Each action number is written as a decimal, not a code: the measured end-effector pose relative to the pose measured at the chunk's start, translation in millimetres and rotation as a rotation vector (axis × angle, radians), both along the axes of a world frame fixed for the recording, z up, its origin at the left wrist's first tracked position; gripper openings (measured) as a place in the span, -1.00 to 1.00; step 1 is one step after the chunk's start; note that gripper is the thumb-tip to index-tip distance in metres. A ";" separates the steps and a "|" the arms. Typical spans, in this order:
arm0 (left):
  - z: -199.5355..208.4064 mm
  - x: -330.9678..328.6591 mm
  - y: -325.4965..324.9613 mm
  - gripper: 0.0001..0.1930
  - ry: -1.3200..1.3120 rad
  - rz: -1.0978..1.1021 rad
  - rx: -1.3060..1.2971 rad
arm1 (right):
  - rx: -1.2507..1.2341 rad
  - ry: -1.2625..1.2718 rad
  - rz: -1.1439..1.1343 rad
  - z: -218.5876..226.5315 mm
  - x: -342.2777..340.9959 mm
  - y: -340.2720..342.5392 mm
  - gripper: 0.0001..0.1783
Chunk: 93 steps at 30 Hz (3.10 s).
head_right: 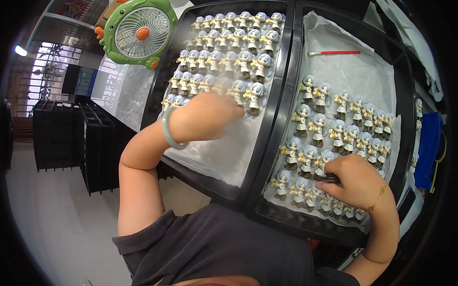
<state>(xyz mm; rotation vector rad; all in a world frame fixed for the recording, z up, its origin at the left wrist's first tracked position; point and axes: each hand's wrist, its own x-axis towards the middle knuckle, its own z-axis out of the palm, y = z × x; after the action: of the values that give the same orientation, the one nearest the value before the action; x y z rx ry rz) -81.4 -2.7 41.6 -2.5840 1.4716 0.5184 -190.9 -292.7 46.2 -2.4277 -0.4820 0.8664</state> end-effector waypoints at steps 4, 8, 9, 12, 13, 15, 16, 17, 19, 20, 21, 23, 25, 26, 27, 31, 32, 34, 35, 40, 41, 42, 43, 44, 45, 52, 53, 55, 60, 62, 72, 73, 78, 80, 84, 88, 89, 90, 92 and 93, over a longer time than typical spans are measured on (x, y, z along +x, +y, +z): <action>31.4 27.7 6.9 -0.78 0.509 -0.017 -0.259 | -0.008 -0.002 -0.014 -1.1 -2.7 -1.5 -0.65; 33.4 21.2 7.9 -0.60 1.378 0.231 -1.121 | 0.008 -0.054 0.015 -1.2 -5.4 -4.6 -0.64; 33.4 20.4 7.6 -0.61 1.409 0.230 -1.135 | 0.008 -0.049 0.026 -0.9 -6.0 -5.2 -0.63; 31.5 15.5 4.9 -0.60 1.436 0.219 -1.178 | -0.004 -0.051 0.039 0.1 -4.8 -6.2 -0.61; 33.4 12.3 3.3 -0.59 1.461 0.243 -1.178 | -0.007 -0.023 0.040 1.5 -4.9 -6.1 -0.60; 39.0 7.1 1.2 -0.51 1.499 0.338 -1.149 | -0.014 0.009 0.042 2.4 -4.9 -6.6 -0.60; 39.3 6.8 -0.1 -0.51 1.494 0.333 -1.149 | -0.015 0.003 0.041 2.9 -5.0 -6.4 -0.60; 38.1 6.7 -2.3 -0.47 1.468 0.289 -1.166 | -0.023 0.012 0.041 3.2 -5.0 -6.1 -0.60; 39.9 5.9 -1.6 -0.23 1.406 0.291 -1.166 | -0.033 0.020 0.041 4.7 -4.3 -5.9 -0.60; 40.8 4.6 -2.0 -0.23 1.405 0.288 -1.166 | -0.037 0.026 0.039 6.0 -3.6 -5.4 -0.60; 41.3 2.9 -2.4 -0.20 1.363 0.297 -1.169 | -0.041 0.032 0.038 6.9 -3.2 -5.3 -0.60; 42.2 1.9 -2.3 -0.15 1.317 0.306 -1.174 | -0.038 0.025 0.042 5.6 -2.5 -5.5 -0.60; 42.2 1.5 -2.4 -0.12 1.290 0.264 -1.157 | -0.035 0.019 0.047 5.2 -2.0 -5.3 -0.60; 41.5 1.5 -2.2 -0.12 1.288 0.266 -1.161 | -0.036 0.021 0.050 5.4 -1.7 -5.0 -0.60; 40.6 1.4 -1.9 -0.16 1.248 0.232 -1.162 | -0.037 0.022 0.053 5.5 -1.5 -4.6 -0.60; 40.5 -0.1 -2.9 -0.23 1.171 0.177 -1.190 | -0.036 0.024 0.048 3.5 -2.8 -5.0 -0.60; 40.3 0.6 -1.4 -0.23 1.170 0.180 -1.193 | -0.027 0.014 0.046 3.6 -2.9 -4.9 -0.60; 39.3 2.9 3.2 -0.25 0.665 0.097 -0.958 | -0.018 0.007 0.050 3.2 -3.1 -4.5 -0.61; 47.9 -0.5 -0.4 -0.30 0.465 0.108 -0.902 | -0.009 -0.007 0.047 2.5 -3.3 -4.6 -0.61; 47.1 -8.7 -5.1 -0.36 -0.119 0.055 -0.777 | 0.015 -0.025 0.031 -2.2 -3.9 -5.3 -0.63; 49.4 -10.1 -5.3 -0.34 -0.213 0.053 -0.743 | 0.013 -0.024 0.025 -1.1 -3.5 -5.0 -0.63; 51.4 -11.2 -4.9 -0.31 -0.306 0.051 -0.707 | 0.010 -0.023 0.018 -0.3 -3.1 -4.5 -0.63; 52.6 -11.2 -4.0 -0.30 -0.367 0.056 -0.628 | 0.010 -0.019 0.024 -0.6 -2.8 -4.3 -0.63; 51.3 -10.8 -3.2 -0.30 -0.366 0.063 -0.627 | 0.008 -0.019 0.020 -1.1 -2.7 -4.1 -0.64; 49.7 -10.4 -2.8 -0.30 -0.386 0.069 -0.645 | 0.006 -0.020 0.017 -1.7 -2.6 -3.9 -0.64; 40.9 -8.2 0.0 -0.33 -0.527 0.027 -0.733 | 0.002 -0.024 0.011 -2.2 -2.5 -3.4 -0.63; 39.8 -8.3 0.0 -0.34 -0.582 0.010 -0.736 | 0.004 -0.034 0.017 -2.8 -2.7 -3.9 -0.63; 41.3 -11.1 -1.8 -0.39 -0.604 0.013 -0.714 | 0.006 -0.043 0.025 -3.3 -2.3 -3.6 -0.63; 38.4 -13.2 -1.1 -0.41 -0.691 0.006 -0.652 | 0.001 -0.046 0.037 -3.6 -2.6 -3.3 -0.63; 40.4 -14.7 -1.1 -0.43 -0.701 0.012 -0.639 | 0.002 -0.042 0.037 -2.9 -2.2 -2.8 -0.64; 76.0 9.0 25.8 -0.32 -0.293 0.214 -0.618 | -0.033 0.005 -0.012 -4.1 0.4 -1.9 -0.65; 71.9 11.3 30.5 -0.36 -0.301 0.155 -0.605 | -0.028 -0.001 -0.007 -2.7 0.6 -2.7 -0.65; 35.4 -6.8 50.4 -0.34 -0.148 0.177 -0.516 | -0.005 -0.033 0.006 5.5 -1.0 0.5 -0.64; 34.1 -16.7 47.0 -0.32 -0.216 0.163 -0.517 | 0.002 -0.044 0.006 3.9 -3.3 -0.6 -0.64; 43.5 -33.9 36.3 -0.28 -0.375 0.156 -0.625 | -0.020 -0.032 0.005 2.5 -5.4 0.1 -0.64; 42.6 -41.0 31.1 -0.34 -0.557 0.099 -0.662 | -0.008 -0.036 0.018 -0.3 -2.2 -0.2 -0.65; 43.7 -42.5 30.8 -0.36 -0.580 0.087 -0.678 | -0.008 -0.036 0.020 0.9 -2.8 0.6 -0.65; 44.1 -43.3 30.2 -0.38 -0.601 0.074 -0.694 | -0.014 -0.031 0.009 2.5 -3.6 1.0 -0.65; 43.3 -44.0 29.4 -0.36 -0.603 0.078 -0.694 | -0.019 -0.024 -0.003 4.0 -5.3 1.6 -0.65; 44.1 -42.6 29.0 -0.34 -0.627 0.054 -0.681 | -0.025 -0.024 -0.004 4.1 -5.2 1.9 -0.65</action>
<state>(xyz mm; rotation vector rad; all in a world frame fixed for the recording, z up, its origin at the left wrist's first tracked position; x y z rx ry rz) -124.0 26.3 85.8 -2.8181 1.4956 -0.8727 -196.2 -290.8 50.3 -2.4633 -0.4774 0.8467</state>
